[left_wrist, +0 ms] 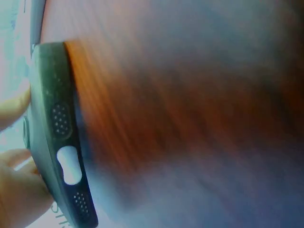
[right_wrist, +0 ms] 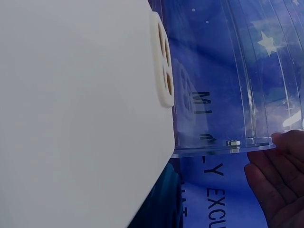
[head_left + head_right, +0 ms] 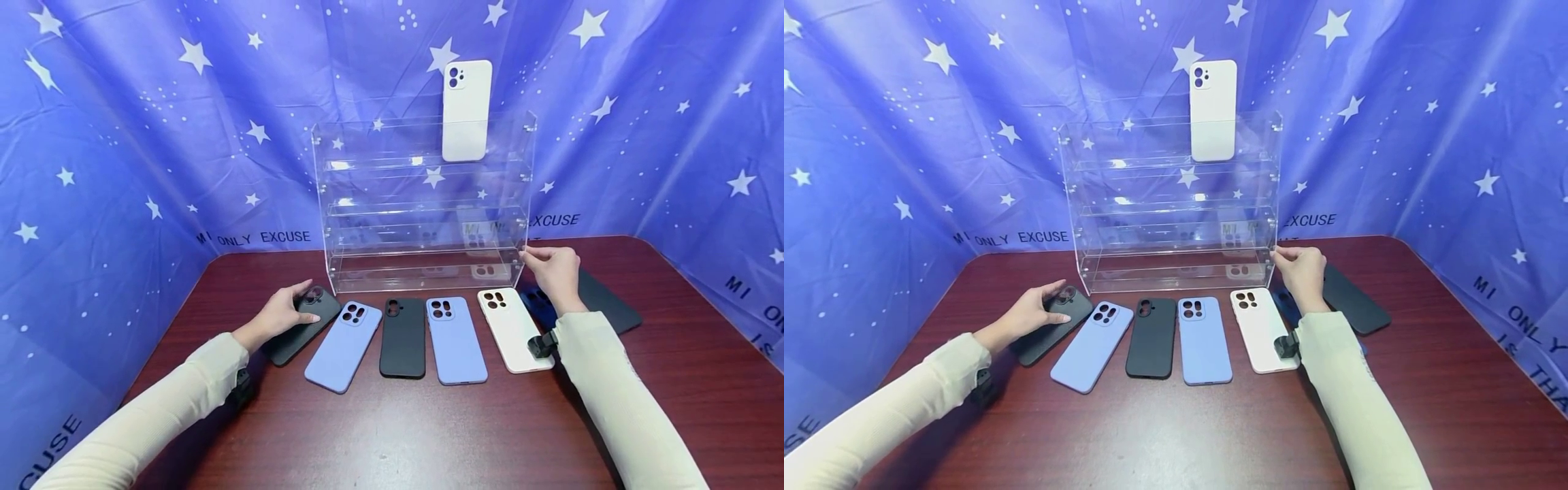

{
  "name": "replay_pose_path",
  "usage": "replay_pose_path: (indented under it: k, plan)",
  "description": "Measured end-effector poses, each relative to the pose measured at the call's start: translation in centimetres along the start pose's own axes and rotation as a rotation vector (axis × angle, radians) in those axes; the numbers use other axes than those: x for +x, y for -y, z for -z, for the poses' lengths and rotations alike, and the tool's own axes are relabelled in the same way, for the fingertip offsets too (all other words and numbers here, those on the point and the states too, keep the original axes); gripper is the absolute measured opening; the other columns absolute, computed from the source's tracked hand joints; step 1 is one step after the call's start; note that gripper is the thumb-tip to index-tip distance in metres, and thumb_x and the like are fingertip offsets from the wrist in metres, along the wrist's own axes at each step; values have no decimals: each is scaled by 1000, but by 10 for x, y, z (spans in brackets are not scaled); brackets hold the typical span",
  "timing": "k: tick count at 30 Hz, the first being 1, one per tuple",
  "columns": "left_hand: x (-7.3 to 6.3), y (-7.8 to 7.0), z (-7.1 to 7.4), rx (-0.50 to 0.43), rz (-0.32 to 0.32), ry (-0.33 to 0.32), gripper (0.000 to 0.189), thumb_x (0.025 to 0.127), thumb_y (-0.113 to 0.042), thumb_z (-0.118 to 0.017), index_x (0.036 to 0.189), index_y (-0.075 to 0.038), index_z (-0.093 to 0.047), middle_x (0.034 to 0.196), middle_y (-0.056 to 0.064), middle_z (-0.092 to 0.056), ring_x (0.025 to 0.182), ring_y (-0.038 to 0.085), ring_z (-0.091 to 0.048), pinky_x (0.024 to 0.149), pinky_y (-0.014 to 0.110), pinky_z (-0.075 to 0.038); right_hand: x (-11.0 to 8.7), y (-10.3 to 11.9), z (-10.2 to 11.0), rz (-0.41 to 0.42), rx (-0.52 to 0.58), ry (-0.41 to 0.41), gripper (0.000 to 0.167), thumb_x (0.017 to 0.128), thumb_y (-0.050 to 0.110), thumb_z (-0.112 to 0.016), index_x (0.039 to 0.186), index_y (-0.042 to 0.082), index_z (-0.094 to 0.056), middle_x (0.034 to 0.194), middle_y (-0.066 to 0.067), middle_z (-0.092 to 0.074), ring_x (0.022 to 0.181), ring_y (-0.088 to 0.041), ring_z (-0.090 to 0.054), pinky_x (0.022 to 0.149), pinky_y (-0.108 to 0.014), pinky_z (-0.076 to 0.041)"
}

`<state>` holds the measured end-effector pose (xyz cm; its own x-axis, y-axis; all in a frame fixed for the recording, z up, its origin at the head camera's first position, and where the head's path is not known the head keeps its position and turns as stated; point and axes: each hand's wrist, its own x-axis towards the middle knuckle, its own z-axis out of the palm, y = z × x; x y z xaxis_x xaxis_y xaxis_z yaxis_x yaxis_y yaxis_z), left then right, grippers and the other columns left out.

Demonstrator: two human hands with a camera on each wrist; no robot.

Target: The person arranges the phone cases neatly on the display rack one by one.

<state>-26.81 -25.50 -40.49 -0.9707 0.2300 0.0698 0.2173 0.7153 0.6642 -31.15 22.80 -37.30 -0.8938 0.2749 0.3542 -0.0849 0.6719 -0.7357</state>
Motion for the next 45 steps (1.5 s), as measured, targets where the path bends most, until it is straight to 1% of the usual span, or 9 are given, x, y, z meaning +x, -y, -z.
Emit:
replay_pose_path:
  k: [4,9,14,19,24,27,35,39,45]
  plan:
    - [-1,1,3,-14,46,-75,55,79,-7,-74,128,9,-52,117,23,-62,111,32,-56,94,43,-44,0,1,0,11,-4,-4,24,86,21,-69,101,3,-73,96,-16,-69,97,-28,-64,71,-20,-38]
    - [-2,-7,11,-66,90,-131,35,82,-6,-71,112,9,-64,98,21,-69,85,16,-61,73,25,-47,0,2,0,7,-7,-8,23,86,21,-69,101,3,-73,96,-16,-69,100,-29,-63,77,-27,-41]
    - [-4,-16,21,-117,108,-132,30,85,-8,-69,110,9,-65,98,22,-69,73,0,-57,63,17,-45,0,1,0,4,-13,-8,24,86,21,-69,102,4,-73,97,-16,-69,97,-28,-63,74,-23,-39]
    - [-3,-28,33,-121,89,-115,28,86,-8,-67,109,9,-66,97,21,-70,77,5,-64,64,17,-48,1,0,-1,15,-10,-19,24,86,21,-69,103,3,-72,96,-17,-69,97,-28,-63,77,-26,-39]
    - [-1,-54,45,-18,21,-107,26,87,-10,-67,108,5,-67,97,19,-71,87,22,-68,65,24,-51,1,0,-1,19,-10,-18,25,86,21,-69,103,3,-72,97,-17,-69,97,-29,-62,79,-30,-40]
    - [1,-74,51,-17,-19,-110,25,87,-10,-67,108,3,-68,97,18,-71,89,23,-68,68,25,-51,1,0,-1,18,-11,-14,25,86,22,-69,103,4,-72,97,-17,-69,98,-29,-62,79,-29,-39]
    - [12,-122,65,-179,-43,-131,23,87,-8,-67,108,3,-67,98,18,-70,74,1,-65,66,15,-49,0,2,0,3,-27,-9,26,86,23,-69,103,5,-73,95,-16,-70,84,-19,-59,67,-21,-37]
    - [21,-142,69,-247,-100,-189,23,86,-6,-67,106,4,-66,98,19,-70,72,0,-64,65,16,-51,0,2,1,0,-31,-8,25,86,23,-69,103,5,-73,96,-15,-70,82,-14,-56,66,-19,-36]
    - [37,-175,81,-342,-199,-305,22,86,-4,-67,105,5,-65,95,18,-71,69,1,-65,67,18,-53,-1,3,1,-7,-18,5,27,87,24,-68,105,5,-72,96,-16,-70,86,-18,-57,68,-21,-37]
